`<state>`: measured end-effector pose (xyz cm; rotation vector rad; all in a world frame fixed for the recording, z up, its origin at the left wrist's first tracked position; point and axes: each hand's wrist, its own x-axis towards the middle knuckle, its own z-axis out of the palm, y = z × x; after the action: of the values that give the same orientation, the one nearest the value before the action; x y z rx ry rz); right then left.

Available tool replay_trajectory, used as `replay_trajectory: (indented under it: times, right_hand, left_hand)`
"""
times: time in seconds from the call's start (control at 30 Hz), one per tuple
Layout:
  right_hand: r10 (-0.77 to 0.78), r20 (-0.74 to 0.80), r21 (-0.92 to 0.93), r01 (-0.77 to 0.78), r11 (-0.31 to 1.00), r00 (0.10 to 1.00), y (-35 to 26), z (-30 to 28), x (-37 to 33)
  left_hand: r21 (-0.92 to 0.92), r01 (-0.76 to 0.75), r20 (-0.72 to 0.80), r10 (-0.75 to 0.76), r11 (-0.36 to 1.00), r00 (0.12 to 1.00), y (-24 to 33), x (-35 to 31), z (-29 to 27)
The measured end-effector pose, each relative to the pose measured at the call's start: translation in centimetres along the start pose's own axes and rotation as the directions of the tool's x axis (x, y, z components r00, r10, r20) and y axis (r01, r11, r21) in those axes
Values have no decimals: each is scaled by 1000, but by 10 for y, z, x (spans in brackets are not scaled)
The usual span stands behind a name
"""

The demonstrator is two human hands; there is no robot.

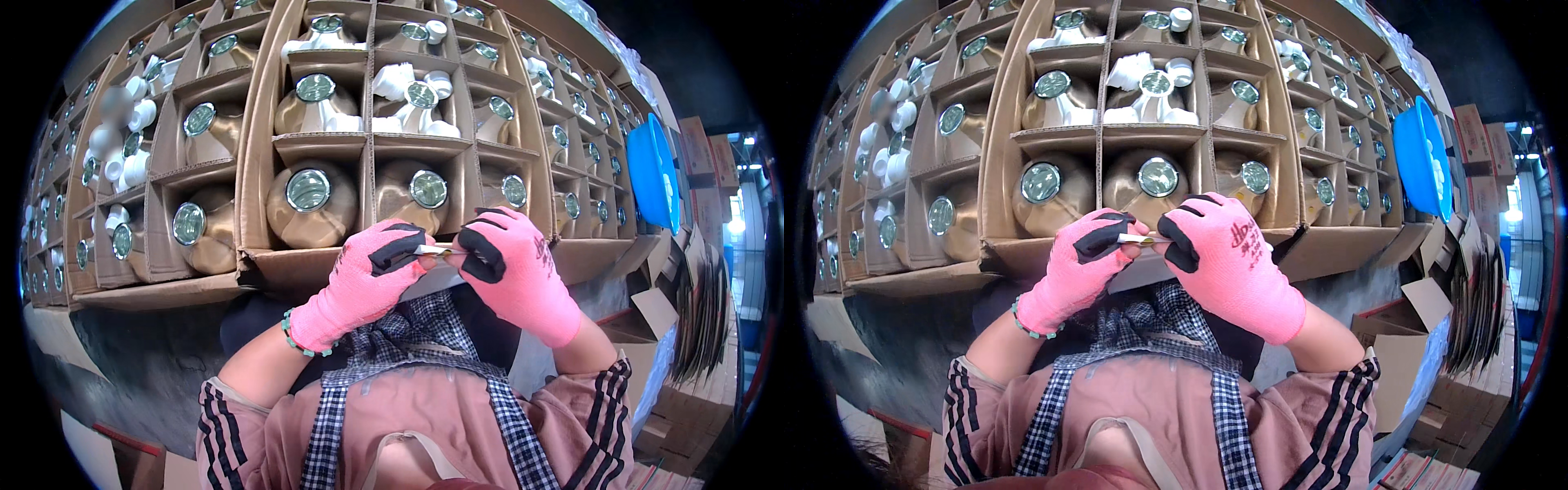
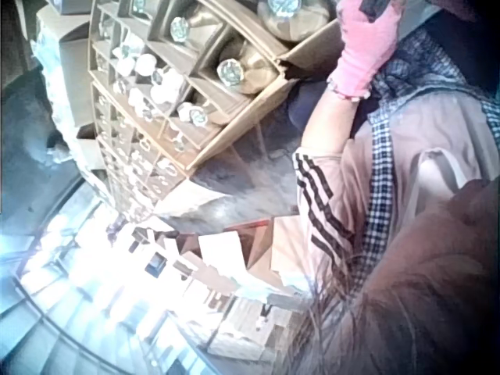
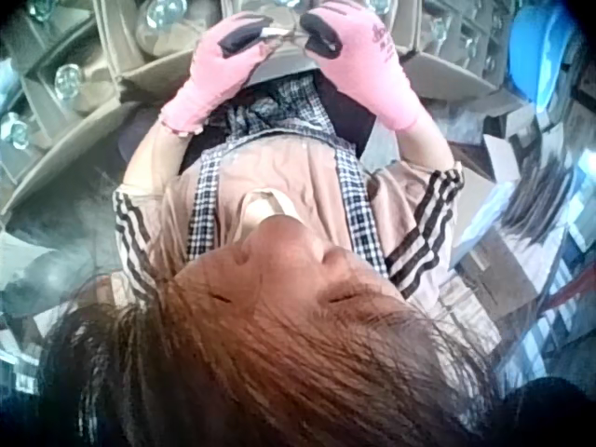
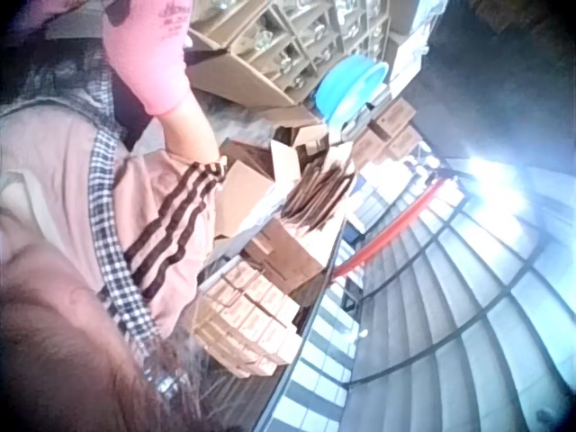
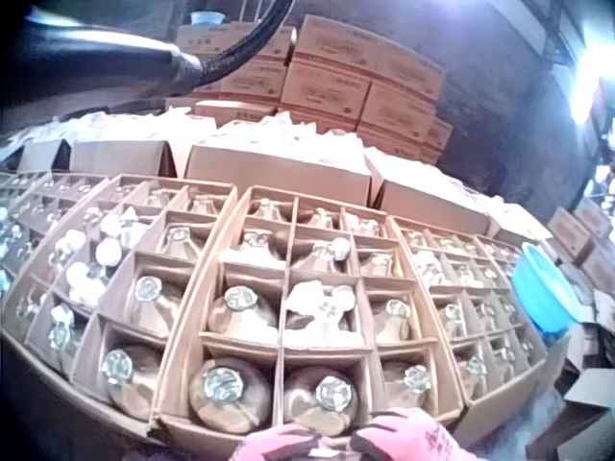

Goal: The person applies small round stickers to the tops of numerous glass jars arranged in cardboard boxes. They peel stickers from a white backing sheet and press them onto the jar lids one by one. A blue bowl containing white caps is also visible nearby.

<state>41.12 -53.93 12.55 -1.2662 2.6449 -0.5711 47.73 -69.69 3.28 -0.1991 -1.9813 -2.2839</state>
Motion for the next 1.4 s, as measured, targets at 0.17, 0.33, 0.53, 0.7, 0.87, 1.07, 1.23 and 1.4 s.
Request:
replay_trajectory:
  times: [0.17,0.33,0.53,0.7,0.87,1.07,1.23,1.4]
  right_hand:
    - [-65,-78,48,69,996,995,-10,3,5]
    - [-41,-7,55,42,998,999,-12,2,5]
    - [-83,-83,-8,83,997,993,-18,0,6]
    - [-205,-150,-71,196,978,967,-13,4,2]
    - [-237,-133,-109,223,969,962,-18,0,3]
    - [-72,-171,135,96,986,983,0,-23,18]
    - [-191,179,-92,210,973,965,34,24,41]
    - [-232,296,-252,310,917,927,45,62,57]
  left_hand:
    - [-155,13,-80,-25,988,996,2,-6,-1]
    - [-42,-48,-80,45,998,996,9,-5,0]
    - [-69,-54,-161,42,996,986,7,-11,2]
    - [-46,-10,-175,2,999,985,11,-10,2]
    - [-139,65,-168,-88,988,982,2,-11,4]
    - [127,113,58,-121,985,991,-5,-15,19]
    - [202,-338,418,232,919,878,-13,-27,37]
    - [178,-500,441,385,848,811,-6,-24,33]
